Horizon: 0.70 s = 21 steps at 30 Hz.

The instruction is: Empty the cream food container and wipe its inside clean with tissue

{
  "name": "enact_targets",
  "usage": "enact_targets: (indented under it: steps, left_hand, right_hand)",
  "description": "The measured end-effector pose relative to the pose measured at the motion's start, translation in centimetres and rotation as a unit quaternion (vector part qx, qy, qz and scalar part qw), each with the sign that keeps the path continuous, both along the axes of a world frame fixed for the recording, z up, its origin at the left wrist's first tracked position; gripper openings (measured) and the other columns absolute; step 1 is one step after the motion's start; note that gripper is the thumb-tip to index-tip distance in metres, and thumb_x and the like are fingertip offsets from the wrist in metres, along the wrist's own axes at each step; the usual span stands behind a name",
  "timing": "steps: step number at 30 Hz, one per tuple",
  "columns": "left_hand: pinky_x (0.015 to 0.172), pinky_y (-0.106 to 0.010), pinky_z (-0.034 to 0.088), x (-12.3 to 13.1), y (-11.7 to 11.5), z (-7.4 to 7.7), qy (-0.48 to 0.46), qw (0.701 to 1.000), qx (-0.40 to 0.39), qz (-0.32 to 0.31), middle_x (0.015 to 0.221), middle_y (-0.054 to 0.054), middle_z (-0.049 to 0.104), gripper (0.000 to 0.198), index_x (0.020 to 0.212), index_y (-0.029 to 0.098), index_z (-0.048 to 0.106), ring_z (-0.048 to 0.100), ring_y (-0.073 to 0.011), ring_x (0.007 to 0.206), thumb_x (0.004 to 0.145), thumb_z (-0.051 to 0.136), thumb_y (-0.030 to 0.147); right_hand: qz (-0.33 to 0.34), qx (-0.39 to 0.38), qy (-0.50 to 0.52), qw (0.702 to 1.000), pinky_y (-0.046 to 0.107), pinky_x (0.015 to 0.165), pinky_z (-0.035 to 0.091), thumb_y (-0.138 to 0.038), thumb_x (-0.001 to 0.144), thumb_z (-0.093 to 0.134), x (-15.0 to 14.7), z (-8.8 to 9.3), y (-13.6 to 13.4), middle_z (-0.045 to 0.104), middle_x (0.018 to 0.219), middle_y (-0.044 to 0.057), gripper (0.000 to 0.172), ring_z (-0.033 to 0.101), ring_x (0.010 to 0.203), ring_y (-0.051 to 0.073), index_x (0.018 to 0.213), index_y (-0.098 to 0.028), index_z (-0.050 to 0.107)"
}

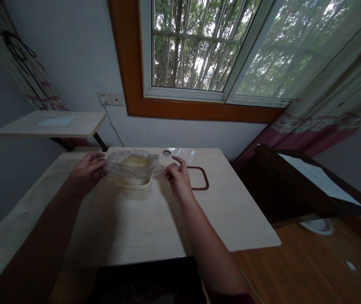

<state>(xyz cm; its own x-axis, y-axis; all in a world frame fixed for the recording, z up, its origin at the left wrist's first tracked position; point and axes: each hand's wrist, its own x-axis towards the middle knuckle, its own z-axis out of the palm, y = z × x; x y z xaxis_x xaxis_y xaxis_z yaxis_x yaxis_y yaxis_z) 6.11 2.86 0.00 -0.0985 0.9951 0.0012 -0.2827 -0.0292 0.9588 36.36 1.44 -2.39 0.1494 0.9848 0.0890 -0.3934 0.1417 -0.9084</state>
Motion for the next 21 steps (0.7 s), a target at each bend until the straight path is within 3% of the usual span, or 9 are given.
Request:
enact_targets:
  steps: [4, 8, 11, 14, 17, 21]
  left_hand:
    - [0.052, -0.019, 0.046, 0.4, -0.2, 0.5, 0.015, 1.000, 0.000, 0.014, 0.075, 0.004, 0.059, 0.033, 0.098, 0.019, 0.057, 0.056, -0.0070, 0.056, 0.073, 0.077, 0.020]
    - [0.056, -0.020, 0.049, 0.6, -0.9, 0.7, 0.026, 1.000, -0.002, 0.004, 0.079, 0.002, 0.061, 0.030, 0.097, 0.019, 0.058, 0.059, -0.0080, 0.061, 0.075, 0.077, 0.025]
    - [0.065, -0.023, 0.054, 0.4, -1.8, 0.2, 0.042, 0.999, 0.015, 0.009, 0.090, 0.000, 0.065, 0.030, 0.099, 0.020, 0.060, 0.064, -0.0098, 0.070, 0.074, 0.077, 0.025]
    - [0.080, -0.030, 0.059, 0.0, -2.8, -0.8, 0.102, 0.992, 0.077, 0.016, 0.112, -0.005, 0.065, 0.032, 0.102, 0.022, 0.063, 0.068, -0.0142, 0.087, 0.075, 0.079, 0.027]
    - [0.094, -0.037, 0.058, -0.5, -3.5, -1.7, 0.227, 0.958, 0.169, 0.038, 0.132, -0.008, 0.056, 0.021, 0.092, 0.023, 0.070, 0.064, -0.0228, 0.113, 0.076, 0.080, 0.033]
    - [0.110, -0.045, 0.050, -0.7, -3.5, -2.3, 0.369, 0.892, 0.252, 0.071, 0.124, -0.008, 0.059, 0.015, 0.094, 0.028, 0.076, 0.056, -0.0268, 0.126, 0.081, 0.078, 0.035]
  right_hand:
    - [0.001, 0.045, -0.064, 0.997, 0.030, 0.066, 0.044, -0.028, 0.079, 0.068, 0.3, -0.5, 0.3, 0.054, 0.074, -0.008, 0.040, 0.056, 0.067, 0.014, 0.117, -0.030, 0.053]
    - [0.011, 0.078, -0.169, 0.982, 0.030, 0.066, 0.045, -0.032, 0.084, 0.067, 0.7, -1.0, 0.1, 0.057, 0.080, -0.004, 0.019, 0.057, 0.071, 0.015, 0.100, -0.026, 0.059]
    - [0.029, 0.137, -0.279, 0.950, 0.032, 0.074, 0.049, -0.029, 0.085, 0.067, 1.0, -1.4, -0.6, 0.060, 0.094, 0.001, 0.012, 0.060, 0.087, 0.018, 0.095, -0.025, 0.062]
    - [0.037, 0.212, -0.359, 0.908, 0.036, 0.080, 0.053, -0.025, 0.084, 0.068, 1.0, -1.9, -1.0, 0.058, 0.111, 0.006, 0.019, 0.059, 0.104, 0.023, 0.102, -0.027, 0.063]
    - [-0.007, 0.249, -0.400, 0.882, 0.040, 0.082, 0.054, -0.024, 0.084, 0.071, 0.9, -2.8, -0.9, 0.057, 0.116, 0.008, 0.028, 0.057, 0.109, 0.025, 0.110, -0.029, 0.065]
    - [-0.058, 0.272, -0.426, 0.861, 0.046, 0.088, 0.053, -0.026, 0.088, 0.070, 0.8, -3.3, -0.4, 0.059, 0.111, 0.009, 0.024, 0.058, 0.106, 0.027, 0.111, -0.032, 0.070]
